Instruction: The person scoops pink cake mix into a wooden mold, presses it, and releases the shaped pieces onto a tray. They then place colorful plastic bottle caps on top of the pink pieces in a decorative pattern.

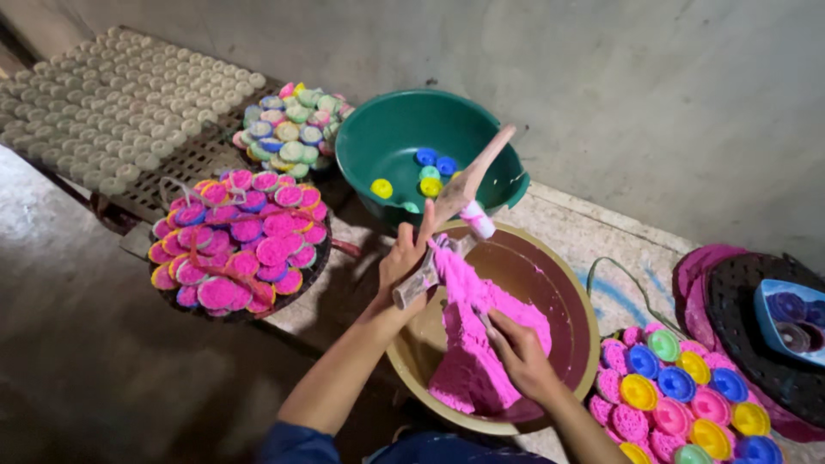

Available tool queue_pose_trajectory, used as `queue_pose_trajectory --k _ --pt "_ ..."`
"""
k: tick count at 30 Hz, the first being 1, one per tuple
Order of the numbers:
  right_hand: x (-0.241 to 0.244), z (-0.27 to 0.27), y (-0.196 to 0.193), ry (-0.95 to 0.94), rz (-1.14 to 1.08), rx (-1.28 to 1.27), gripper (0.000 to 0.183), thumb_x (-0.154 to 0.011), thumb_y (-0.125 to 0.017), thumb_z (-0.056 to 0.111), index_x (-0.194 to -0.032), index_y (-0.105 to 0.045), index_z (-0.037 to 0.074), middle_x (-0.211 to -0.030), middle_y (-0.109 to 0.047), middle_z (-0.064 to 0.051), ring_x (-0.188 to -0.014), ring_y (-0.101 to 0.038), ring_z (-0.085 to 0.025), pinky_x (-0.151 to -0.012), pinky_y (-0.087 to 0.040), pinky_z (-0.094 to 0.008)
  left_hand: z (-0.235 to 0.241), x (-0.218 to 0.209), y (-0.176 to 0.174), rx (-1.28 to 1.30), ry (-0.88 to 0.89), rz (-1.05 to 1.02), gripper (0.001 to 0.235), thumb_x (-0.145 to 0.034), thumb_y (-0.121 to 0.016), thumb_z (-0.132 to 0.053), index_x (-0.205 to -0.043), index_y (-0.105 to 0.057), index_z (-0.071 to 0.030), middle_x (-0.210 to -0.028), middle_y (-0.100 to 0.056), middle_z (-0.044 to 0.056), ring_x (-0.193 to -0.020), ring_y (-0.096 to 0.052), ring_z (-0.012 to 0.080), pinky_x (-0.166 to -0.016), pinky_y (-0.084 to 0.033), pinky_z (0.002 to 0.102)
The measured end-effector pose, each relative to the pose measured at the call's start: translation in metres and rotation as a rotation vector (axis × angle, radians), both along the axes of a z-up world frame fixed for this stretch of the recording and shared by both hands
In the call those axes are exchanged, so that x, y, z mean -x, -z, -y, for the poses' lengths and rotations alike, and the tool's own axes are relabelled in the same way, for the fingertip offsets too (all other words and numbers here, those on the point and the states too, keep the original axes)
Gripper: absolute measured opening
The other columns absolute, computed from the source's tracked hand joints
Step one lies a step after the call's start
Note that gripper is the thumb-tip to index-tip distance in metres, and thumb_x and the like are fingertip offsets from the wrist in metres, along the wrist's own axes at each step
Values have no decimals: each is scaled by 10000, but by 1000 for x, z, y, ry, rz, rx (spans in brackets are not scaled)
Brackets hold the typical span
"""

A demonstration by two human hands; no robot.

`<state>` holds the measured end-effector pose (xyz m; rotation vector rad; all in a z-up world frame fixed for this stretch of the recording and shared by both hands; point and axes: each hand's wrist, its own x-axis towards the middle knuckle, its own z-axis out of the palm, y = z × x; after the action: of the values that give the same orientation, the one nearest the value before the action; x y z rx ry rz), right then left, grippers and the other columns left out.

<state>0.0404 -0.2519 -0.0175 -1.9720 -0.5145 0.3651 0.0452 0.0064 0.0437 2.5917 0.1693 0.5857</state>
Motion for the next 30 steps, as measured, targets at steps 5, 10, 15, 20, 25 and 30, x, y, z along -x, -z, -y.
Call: queue_pose_trajectory --k 5,10,15,20,25,30 --pt "-51 38 -77 -165 290 136 426 -978 -594 225 -1340 -637 5 -1232 -746 -139 -1006 -709 -191 -868 -557 -341 -20 -9 4 -454 128 332 749 -948 -547 -19 -1637 -279 -140 -963 -501 109 -792 -614 260 -592 -563 360" --pt "-79 54 -123 -266 62 545 418 -987 -576 245 -1372 -644 98 -1207 -767 -175 -1081 -719 -249 -948 -546 -361 -31 -25 9 -549 286 214 758 -925 -572 -39 -1635 -312 -86 -971 -524 114 -796 -580 254 -576 -548 351" --pt "-39 57 -90 -520 -174 724 404 -969 -579 276 -1343 -662 147 -1227 -774 -112 -1056 -759 -212 -986 -565 -351 -58 -44 45 -427 227 398 477 -776 -686 -370 -1185 -578 -150 -1260 -622 227 -848 -611 327 -719 -589 384" --pt "-33 36 -44 -345 -33 645 286 -1011 -602 291 -1180 -705 85 -1232 -710 -83 -1147 -681 -221 -1042 -531 -370 0 -7 121 1512 287 -300 431 -810 -768 -150 -1205 -664 -11 -1050 -695 121 -879 -688 216 -750 -569 380" --pt "-20 33 -71 -157 -34 -1025 809 -1029 -575 541 -1642 -98 314 -1663 -233 -120 -1382 -537 -307 -1028 -538 -496 87 39 140 2074 871 -845 307 -908 -676 -135 -1090 -682 112 -1008 -735 206 -930 -737 261 -873 -593 384" --pt "4 65 -112 -59 -52 -1121 790 -1043 -594 418 -1663 -143 231 -1611 -408 -317 -1130 -666 -453 -785 -625 -517 119 56 79 1413 930 -763 359 -901 -704 -76 -1257 -668 -52 -1150 -698 60 -1040 -656 174 -915 -551 352"
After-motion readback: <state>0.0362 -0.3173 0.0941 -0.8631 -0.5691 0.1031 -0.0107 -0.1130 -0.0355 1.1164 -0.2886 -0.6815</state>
